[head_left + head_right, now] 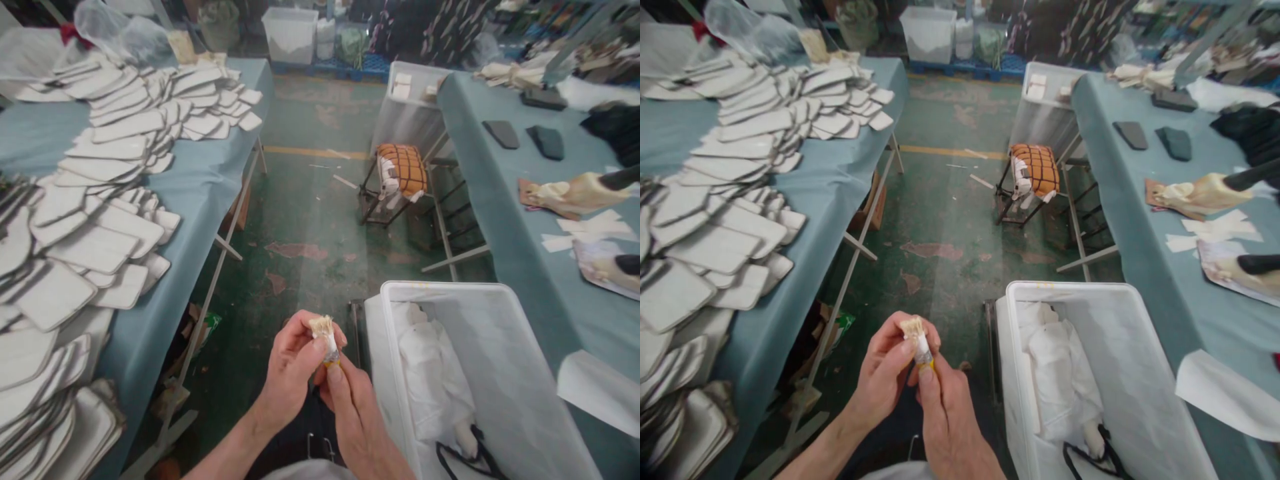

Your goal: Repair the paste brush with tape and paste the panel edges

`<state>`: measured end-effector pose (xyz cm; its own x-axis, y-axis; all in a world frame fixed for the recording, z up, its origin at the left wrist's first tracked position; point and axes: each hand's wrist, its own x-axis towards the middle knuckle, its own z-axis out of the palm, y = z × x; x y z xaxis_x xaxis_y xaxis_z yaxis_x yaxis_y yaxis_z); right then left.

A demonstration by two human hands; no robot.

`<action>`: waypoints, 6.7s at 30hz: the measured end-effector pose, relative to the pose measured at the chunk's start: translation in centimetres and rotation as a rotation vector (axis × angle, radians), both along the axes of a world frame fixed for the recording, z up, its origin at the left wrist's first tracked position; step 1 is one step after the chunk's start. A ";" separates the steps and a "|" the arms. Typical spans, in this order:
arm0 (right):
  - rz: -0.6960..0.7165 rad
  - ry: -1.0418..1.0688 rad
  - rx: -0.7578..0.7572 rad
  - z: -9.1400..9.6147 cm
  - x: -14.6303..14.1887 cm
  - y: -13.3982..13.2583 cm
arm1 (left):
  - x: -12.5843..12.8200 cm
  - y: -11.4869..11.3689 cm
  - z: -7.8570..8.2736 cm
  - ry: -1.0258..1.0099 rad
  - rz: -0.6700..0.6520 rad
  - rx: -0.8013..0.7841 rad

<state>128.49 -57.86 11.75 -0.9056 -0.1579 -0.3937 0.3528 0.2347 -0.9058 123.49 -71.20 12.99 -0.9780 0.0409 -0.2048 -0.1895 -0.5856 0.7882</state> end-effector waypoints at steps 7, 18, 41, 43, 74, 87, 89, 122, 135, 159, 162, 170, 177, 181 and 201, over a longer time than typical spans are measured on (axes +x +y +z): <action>-0.207 -0.249 -0.172 1.1 -4.9 -4.1 | -6.0 -3.1 -0.1 0.089 -0.008 -0.244; -0.197 -0.278 -0.526 0.8 -15.6 0.3 | -16.3 2.5 -0.5 0.262 -0.093 -0.381; -0.441 0.700 0.052 0.1 -29.7 12.1 | -32.6 15.1 3.1 0.293 -0.747 -0.086; -0.475 0.749 0.118 0.2 -31.2 11.8 | -34.7 15.0 3.2 0.314 -0.818 -0.031; -0.905 0.652 0.525 1.4 -47.8 15.4 | -56.4 18.6 2.4 0.380 -1.006 -0.256; -0.916 0.488 0.394 2.7 -48.8 26.4 | -57.4 31.3 7.4 0.485 -0.872 -0.615; -0.922 0.471 0.376 2.7 -48.8 27.6 | -57.7 32.9 7.7 0.468 -0.909 -0.626; -1.135 0.260 0.395 3.8 -59.7 31.0 | -71.1 41.0 8.4 0.191 -1.321 -0.537; -1.135 0.238 0.154 1.7 -60.9 28.3 | -72.5 39.0 8.3 0.027 -1.331 -0.439; -1.149 0.232 0.420 2.6 -63.1 25.7 | -76.7 36.5 8.0 0.312 -1.500 -0.663; -1.144 0.216 0.414 2.6 -63.2 25.6 | -77.2 36.7 7.9 0.310 -1.513 -0.687; -1.108 0.184 0.133 1.8 -62.2 26.1 | -77.6 38.0 8.2 -0.015 -1.629 -0.558; -1.044 0.183 0.045 2.2 -61.0 29.2 | -77.2 39.1 7.7 -0.029 -1.653 -0.482; -1.012 0.180 0.141 3.0 -60.2 31.4 | -76.9 39.8 7.8 0.082 -1.671 -0.463; -0.769 0.233 0.428 5.9 -57.4 37.2 | -75.7 44.1 8.4 0.164 -1.767 -0.616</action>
